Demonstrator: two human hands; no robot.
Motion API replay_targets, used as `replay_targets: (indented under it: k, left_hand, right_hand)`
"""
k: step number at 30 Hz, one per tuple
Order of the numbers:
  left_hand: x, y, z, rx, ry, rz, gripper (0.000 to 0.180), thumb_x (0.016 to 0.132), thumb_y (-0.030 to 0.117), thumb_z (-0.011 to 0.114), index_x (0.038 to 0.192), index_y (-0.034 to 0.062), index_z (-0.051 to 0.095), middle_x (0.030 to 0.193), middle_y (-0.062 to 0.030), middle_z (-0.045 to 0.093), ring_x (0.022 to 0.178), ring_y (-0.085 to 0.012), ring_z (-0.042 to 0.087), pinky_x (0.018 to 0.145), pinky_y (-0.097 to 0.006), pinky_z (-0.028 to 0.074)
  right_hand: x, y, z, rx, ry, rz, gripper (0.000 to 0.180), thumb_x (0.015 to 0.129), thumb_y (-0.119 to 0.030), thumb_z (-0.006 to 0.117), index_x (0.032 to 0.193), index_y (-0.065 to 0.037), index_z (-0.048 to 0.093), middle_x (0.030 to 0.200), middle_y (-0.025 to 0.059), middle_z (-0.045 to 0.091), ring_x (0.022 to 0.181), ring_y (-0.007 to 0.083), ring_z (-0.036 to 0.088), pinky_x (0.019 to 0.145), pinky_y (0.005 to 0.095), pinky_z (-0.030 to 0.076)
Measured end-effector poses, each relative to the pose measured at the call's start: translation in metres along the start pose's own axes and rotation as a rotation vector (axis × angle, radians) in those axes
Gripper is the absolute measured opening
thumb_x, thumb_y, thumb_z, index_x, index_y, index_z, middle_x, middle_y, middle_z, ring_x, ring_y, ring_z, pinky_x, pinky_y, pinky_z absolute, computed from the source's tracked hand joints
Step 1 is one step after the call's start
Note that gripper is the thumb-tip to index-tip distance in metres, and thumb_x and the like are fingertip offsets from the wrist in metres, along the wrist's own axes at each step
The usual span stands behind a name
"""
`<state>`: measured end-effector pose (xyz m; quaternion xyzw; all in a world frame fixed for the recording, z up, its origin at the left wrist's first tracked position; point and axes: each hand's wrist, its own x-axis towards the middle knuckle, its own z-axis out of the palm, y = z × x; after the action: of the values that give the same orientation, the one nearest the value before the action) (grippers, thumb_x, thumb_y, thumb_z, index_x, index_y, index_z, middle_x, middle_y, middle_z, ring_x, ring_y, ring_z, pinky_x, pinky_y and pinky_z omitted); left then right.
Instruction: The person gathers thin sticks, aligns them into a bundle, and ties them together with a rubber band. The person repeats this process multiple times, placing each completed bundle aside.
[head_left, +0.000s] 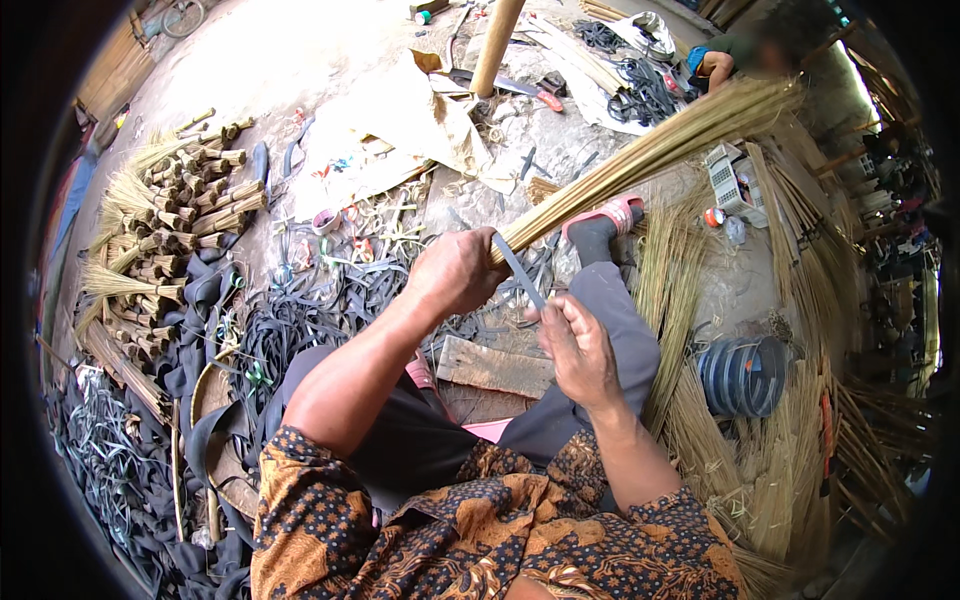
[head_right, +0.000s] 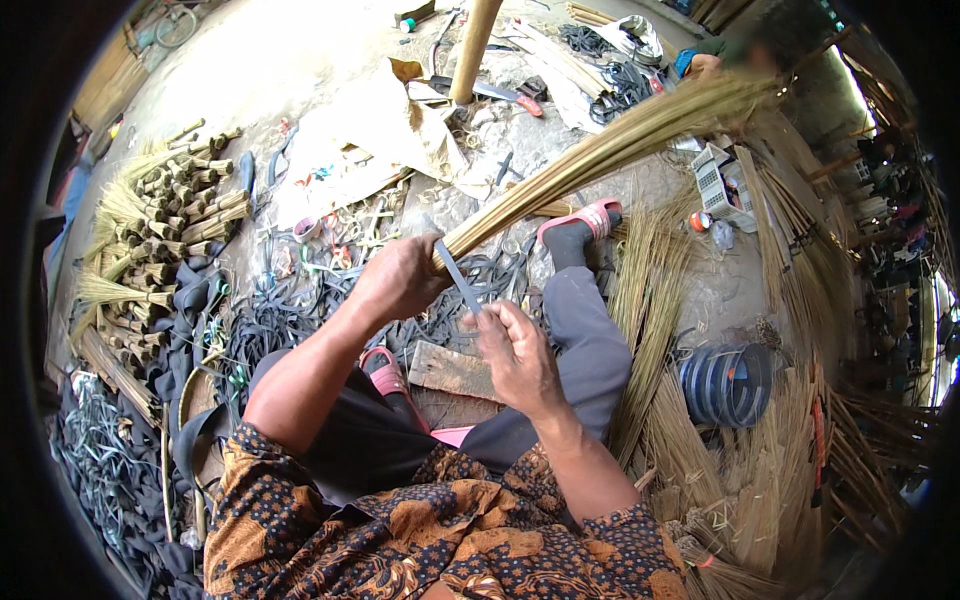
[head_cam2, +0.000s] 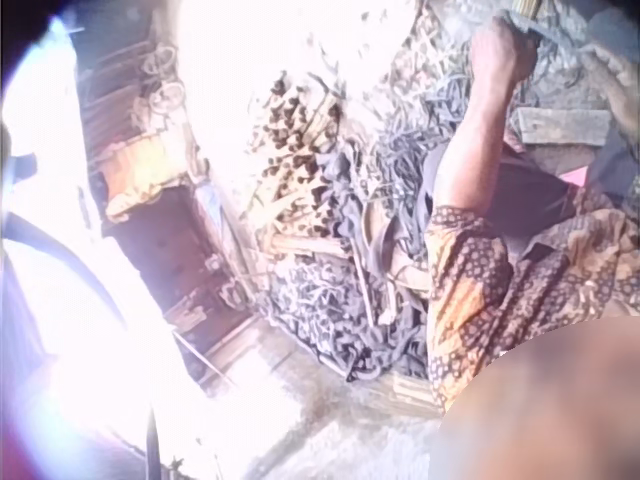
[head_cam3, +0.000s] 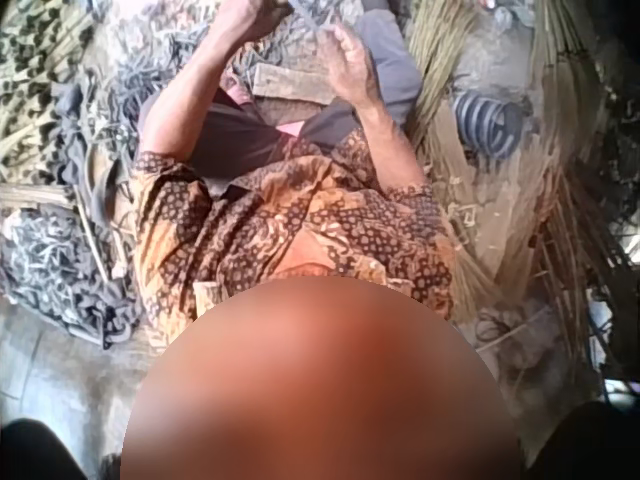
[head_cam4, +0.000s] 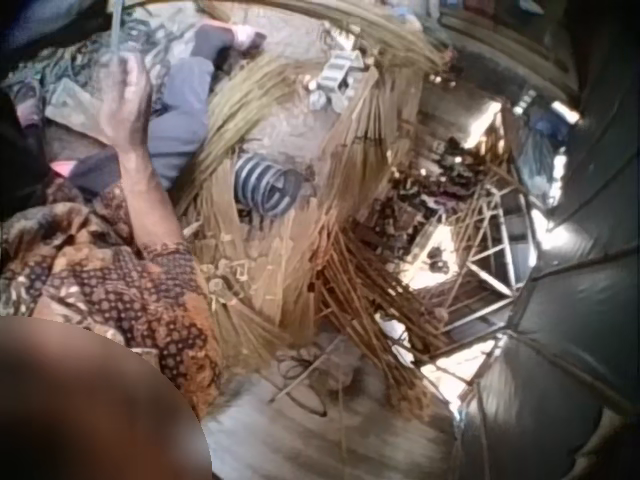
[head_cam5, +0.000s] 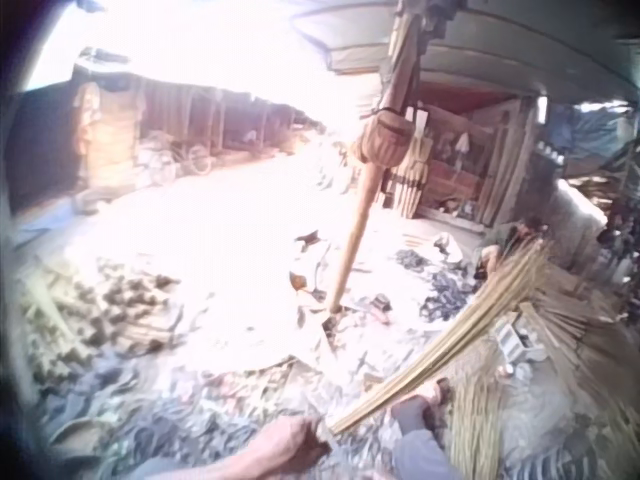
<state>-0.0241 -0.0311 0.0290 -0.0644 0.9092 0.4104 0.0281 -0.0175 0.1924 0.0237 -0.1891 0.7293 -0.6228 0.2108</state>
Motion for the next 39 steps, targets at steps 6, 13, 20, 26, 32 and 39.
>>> replay_targets:
  k: [6,13,20,26,32,39]
  left_hand:
    - [-0.022,0.017,-0.004,-0.596,-0.456,0.054,0.018,0.093,0.018,0.079,0.096,0.0062,0.067,0.073,0.0066,0.060,0.062,-0.0059,0.049,0.055,-0.026,0.041]
    - [-0.025,0.026,0.014,-1.013,-1.255,-0.073,0.032,0.093,0.032,0.081,0.098,0.0034,0.067,0.064,0.0021,0.056,0.049,-0.0076,0.054,0.044,-0.026,0.042]
    - [-0.009,0.012,0.033,-0.097,-0.261,0.071,0.033,0.092,0.032,0.074,0.102,0.0016,0.066,0.085,-0.0221,0.072,0.084,-0.0412,0.072,0.074,-0.049,0.055]
    - [-0.007,-0.001,0.063,0.181,-0.081,0.091,0.023,0.094,0.023,0.064,0.099,0.0011,0.064,0.081,-0.0244,0.072,0.081,-0.0450,0.072,0.071,-0.055,0.058]
    - [-0.003,-0.017,0.060,0.183,0.006,0.087,0.021,0.092,0.021,0.065,0.105,0.0059,0.057,0.078,-0.0239,0.070,0.075,-0.0438,0.072,0.064,-0.054,0.057]
    - [0.008,-0.024,0.069,0.213,0.112,0.115,0.022,0.093,0.019,0.064,0.109,0.0050,0.059,0.091,-0.0249,0.068,0.087,-0.0464,0.072,0.075,-0.054,0.058]
  right_hand:
    - [0.005,0.027,-0.046,-0.539,-0.011,-0.273,0.011,0.103,-0.014,0.060,0.101,-0.003,0.062,0.083,0.0105,0.069,0.075,0.0254,0.069,0.067,0.0378,0.053]
    - [0.049,0.014,-0.052,-0.610,-0.279,-0.695,0.018,0.097,-0.017,0.068,0.106,-0.001,0.066,0.093,0.0128,0.068,0.079,0.0265,0.069,0.067,0.0364,0.054]
    - [0.037,-0.048,-0.042,-0.862,-0.118,-0.089,0.026,0.103,-0.019,0.058,0.114,0.001,0.070,0.085,0.0170,0.073,0.079,0.0289,0.074,0.073,0.0400,0.056]
    - [0.066,-0.041,-0.008,-0.711,-0.053,-0.029,0.031,0.102,-0.030,0.063,0.102,-0.001,0.073,0.079,0.0171,0.073,0.073,0.0301,0.074,0.069,0.0387,0.057]
    - [0.048,-0.012,-0.002,-0.053,-0.053,0.093,0.033,0.109,-0.030,0.056,0.106,0.001,0.064,0.087,0.0100,0.072,0.078,0.0114,0.070,0.063,0.0258,0.056]
    - [0.018,-0.005,0.000,0.271,-0.122,0.359,0.020,0.110,-0.021,0.051,0.110,-0.002,0.057,0.078,-0.0017,0.049,0.062,0.0054,0.044,0.060,0.0249,0.044]
